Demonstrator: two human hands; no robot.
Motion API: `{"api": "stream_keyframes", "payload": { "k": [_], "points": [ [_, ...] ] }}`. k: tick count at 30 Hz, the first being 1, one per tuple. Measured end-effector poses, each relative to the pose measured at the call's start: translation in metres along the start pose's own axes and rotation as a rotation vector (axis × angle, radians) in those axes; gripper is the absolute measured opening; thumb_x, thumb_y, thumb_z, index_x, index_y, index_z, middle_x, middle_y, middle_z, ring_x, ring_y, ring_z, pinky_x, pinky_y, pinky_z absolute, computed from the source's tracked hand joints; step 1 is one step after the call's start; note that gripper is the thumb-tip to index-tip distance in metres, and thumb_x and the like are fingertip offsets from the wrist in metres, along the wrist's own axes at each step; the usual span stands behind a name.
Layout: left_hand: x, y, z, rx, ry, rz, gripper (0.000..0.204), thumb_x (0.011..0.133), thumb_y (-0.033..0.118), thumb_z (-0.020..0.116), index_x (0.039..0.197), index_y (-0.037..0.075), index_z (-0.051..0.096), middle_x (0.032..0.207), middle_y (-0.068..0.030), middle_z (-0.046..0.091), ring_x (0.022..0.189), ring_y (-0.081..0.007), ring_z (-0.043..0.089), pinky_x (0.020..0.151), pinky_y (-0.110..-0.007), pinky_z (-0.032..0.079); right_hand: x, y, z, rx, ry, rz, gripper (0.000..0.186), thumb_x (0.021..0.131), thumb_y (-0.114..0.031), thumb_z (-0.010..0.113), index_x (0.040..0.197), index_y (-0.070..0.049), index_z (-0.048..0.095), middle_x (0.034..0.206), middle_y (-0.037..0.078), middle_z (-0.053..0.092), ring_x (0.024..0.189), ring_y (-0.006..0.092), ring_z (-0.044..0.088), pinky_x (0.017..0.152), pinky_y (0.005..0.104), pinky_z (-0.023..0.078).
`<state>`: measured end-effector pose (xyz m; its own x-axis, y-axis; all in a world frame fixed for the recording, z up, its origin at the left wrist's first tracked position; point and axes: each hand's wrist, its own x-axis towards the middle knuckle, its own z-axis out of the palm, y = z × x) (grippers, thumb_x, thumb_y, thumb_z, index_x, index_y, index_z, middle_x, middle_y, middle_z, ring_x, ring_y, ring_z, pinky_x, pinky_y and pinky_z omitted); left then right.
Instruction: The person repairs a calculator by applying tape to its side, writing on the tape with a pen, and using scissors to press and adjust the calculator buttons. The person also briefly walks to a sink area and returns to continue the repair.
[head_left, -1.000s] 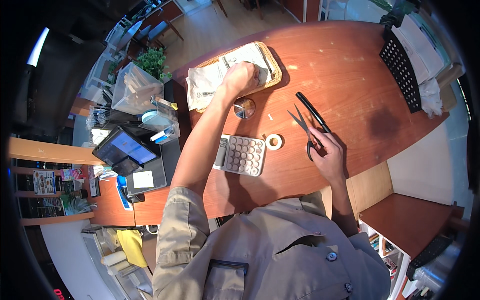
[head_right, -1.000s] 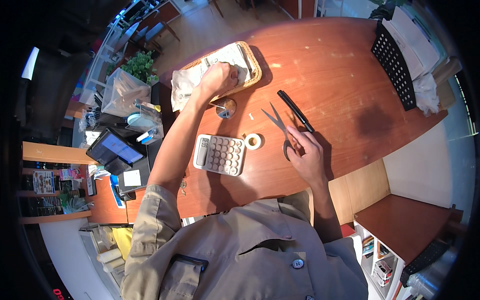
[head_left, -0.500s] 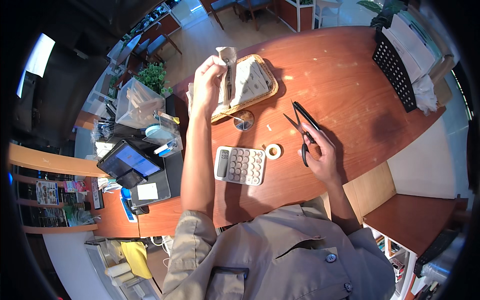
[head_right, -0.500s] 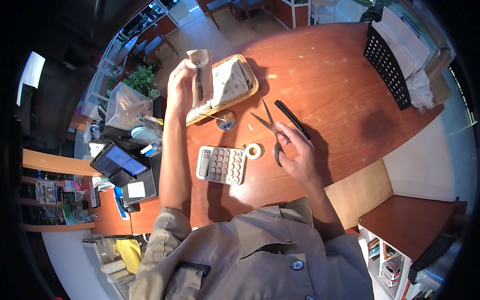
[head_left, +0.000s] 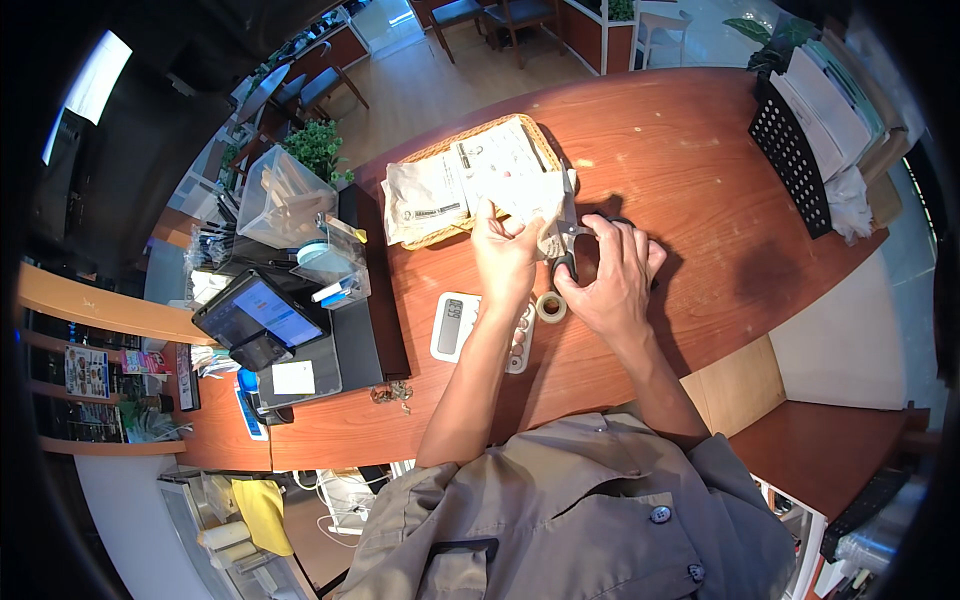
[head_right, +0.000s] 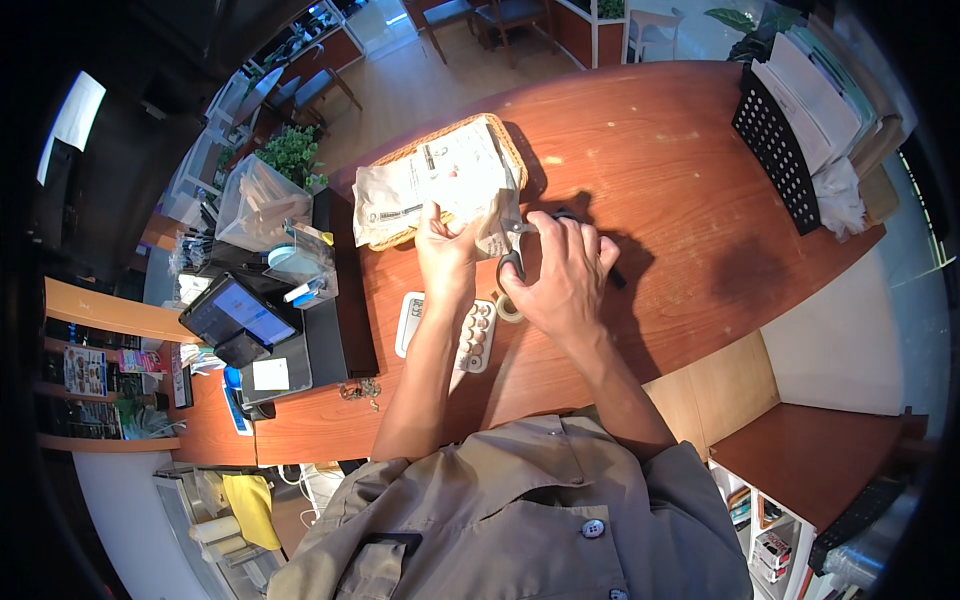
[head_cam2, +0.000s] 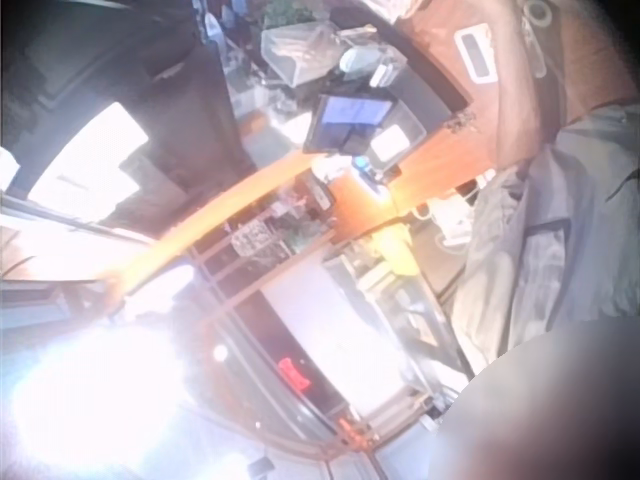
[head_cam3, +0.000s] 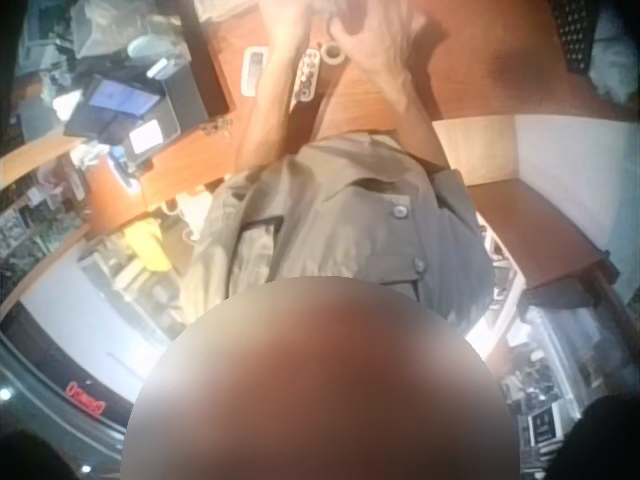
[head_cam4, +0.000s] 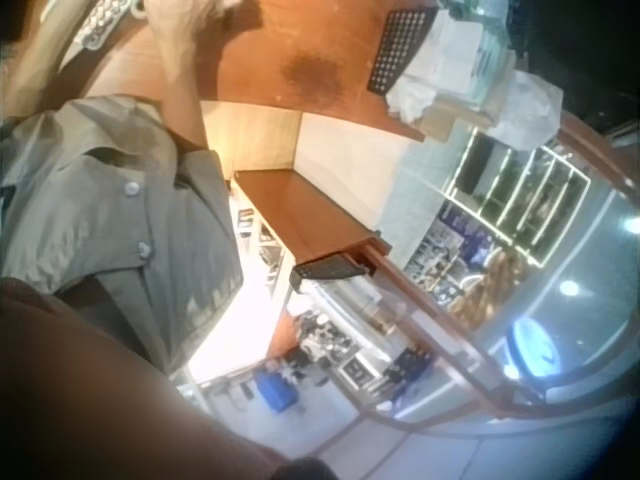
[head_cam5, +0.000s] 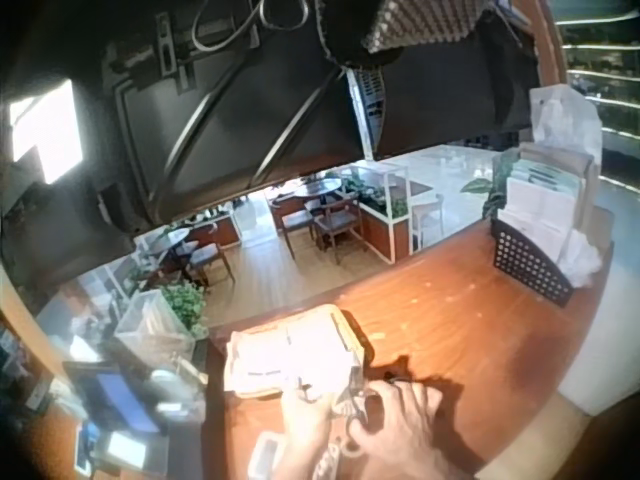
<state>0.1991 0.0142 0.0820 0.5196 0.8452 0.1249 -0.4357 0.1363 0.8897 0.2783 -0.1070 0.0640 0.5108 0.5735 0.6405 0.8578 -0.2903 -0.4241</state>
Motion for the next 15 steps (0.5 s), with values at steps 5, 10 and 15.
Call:
{"api": "stream_keyframes", "payload": {
  "k": [5, 10, 15],
  "points": [
    [0.030, 0.006, -0.024, 0.141, 0.279, 0.093, 0.058, 0.091, -0.012, 0.064, 0.144, -0.003, 0.046, 0.122, -0.0167, 0.068, 0.092, -0.0175, 0.072, 0.075, -0.027, 0.060, -0.009, 0.009, -0.007, -0.046, -0.072, 0.042, 0.061, 0.072, -0.031, 0.083, 0.125, -0.012, 0.060, 0.109, 0.007, 0.062, 0.107, 0.0271, 0.055, 0.096, 0.0468, 0.034],
    [0.049, 0.035, -0.057, 0.033, -0.025, 0.153, 0.039, 0.096, -0.012, 0.055, 0.132, 0.002, 0.057, 0.124, -0.0108, 0.070, 0.106, -0.0213, 0.073, 0.092, -0.035, 0.062, -0.022, 0.034, -0.023, 0.843, -0.261, 0.284, 0.062, 0.080, -0.028, 0.083, 0.128, -0.011, 0.048, 0.106, 0.004, 0.062, 0.097, 0.0154, 0.060, 0.088, 0.0370, 0.044],
    [0.009, -0.010, -0.017, -0.427, -0.452, -0.239, 0.046, 0.098, 0.002, 0.067, 0.141, 0.001, 0.051, 0.105, -0.0108, 0.075, 0.089, -0.0169, 0.074, 0.080, -0.029, 0.063, -0.023, 0.032, 0.000, 1.941, -0.483, 0.380, 0.066, 0.089, -0.048, 0.080, 0.129, -0.013, 0.041, 0.104, 0.010, 0.061, 0.094, 0.0166, 0.060, 0.079, 0.0311, 0.049]
  ]
}}
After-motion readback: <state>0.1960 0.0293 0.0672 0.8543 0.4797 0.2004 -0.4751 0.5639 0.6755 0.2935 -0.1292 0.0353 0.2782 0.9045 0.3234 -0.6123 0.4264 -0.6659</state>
